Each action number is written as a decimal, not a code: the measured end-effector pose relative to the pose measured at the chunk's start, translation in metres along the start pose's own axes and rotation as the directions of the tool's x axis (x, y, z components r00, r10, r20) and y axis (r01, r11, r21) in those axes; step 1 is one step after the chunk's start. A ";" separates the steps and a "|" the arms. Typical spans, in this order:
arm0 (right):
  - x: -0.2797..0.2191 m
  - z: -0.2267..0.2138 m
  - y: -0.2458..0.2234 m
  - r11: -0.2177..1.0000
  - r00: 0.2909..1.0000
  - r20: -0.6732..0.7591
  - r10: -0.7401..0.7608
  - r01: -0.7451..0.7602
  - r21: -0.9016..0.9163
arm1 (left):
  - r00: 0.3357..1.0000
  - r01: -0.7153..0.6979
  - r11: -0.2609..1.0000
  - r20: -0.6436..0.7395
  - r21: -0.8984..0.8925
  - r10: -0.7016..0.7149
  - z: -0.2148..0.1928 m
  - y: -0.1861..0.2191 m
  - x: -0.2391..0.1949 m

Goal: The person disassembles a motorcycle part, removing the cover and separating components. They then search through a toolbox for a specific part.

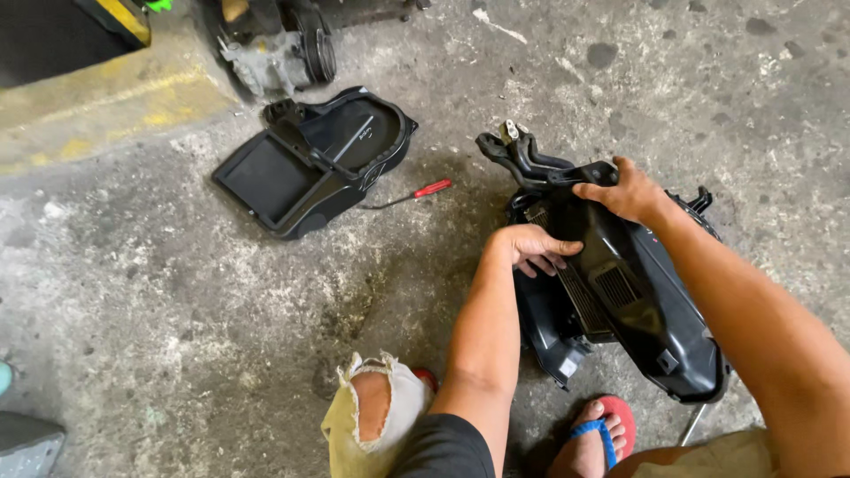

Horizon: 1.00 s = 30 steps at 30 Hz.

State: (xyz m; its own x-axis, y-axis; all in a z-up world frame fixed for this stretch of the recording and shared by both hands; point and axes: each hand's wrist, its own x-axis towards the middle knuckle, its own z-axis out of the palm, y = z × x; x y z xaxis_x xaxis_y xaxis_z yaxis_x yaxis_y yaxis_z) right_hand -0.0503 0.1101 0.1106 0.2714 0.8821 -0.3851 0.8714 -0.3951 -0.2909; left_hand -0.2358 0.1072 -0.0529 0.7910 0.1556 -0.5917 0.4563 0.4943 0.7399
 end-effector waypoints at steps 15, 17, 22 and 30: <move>-0.046 -0.045 0.023 0.960 0.980 -0.093 -0.178 0.194 0.200 | 0.638 -0.579 0.815 -0.600 0.040 0.483 -0.044 0.000 -0.003; -0.052 -0.052 0.032 0.955 0.982 -0.073 -0.175 0.188 0.229 | 0.633 -0.702 0.712 -0.451 0.007 0.629 -0.035 0.010 0.003; -0.073 -0.076 0.046 0.952 0.970 -0.076 -0.230 0.240 0.190 | 0.641 -0.761 0.645 -0.235 -0.066 0.731 -0.004 0.033 0.017; -0.109 -0.086 0.031 0.968 0.973 0.082 -0.214 0.222 -0.115 | 0.689 -0.627 0.727 -0.236 0.281 0.685 0.018 0.045 0.013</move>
State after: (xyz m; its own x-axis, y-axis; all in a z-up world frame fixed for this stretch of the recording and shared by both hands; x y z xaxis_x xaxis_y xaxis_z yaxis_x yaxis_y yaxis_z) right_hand -0.0174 0.0240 0.2188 0.0442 0.9219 -0.3849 0.9509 -0.1569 -0.2667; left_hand -0.1974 0.1161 -0.0215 0.7613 0.6480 0.0235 -0.0495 0.0219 0.9985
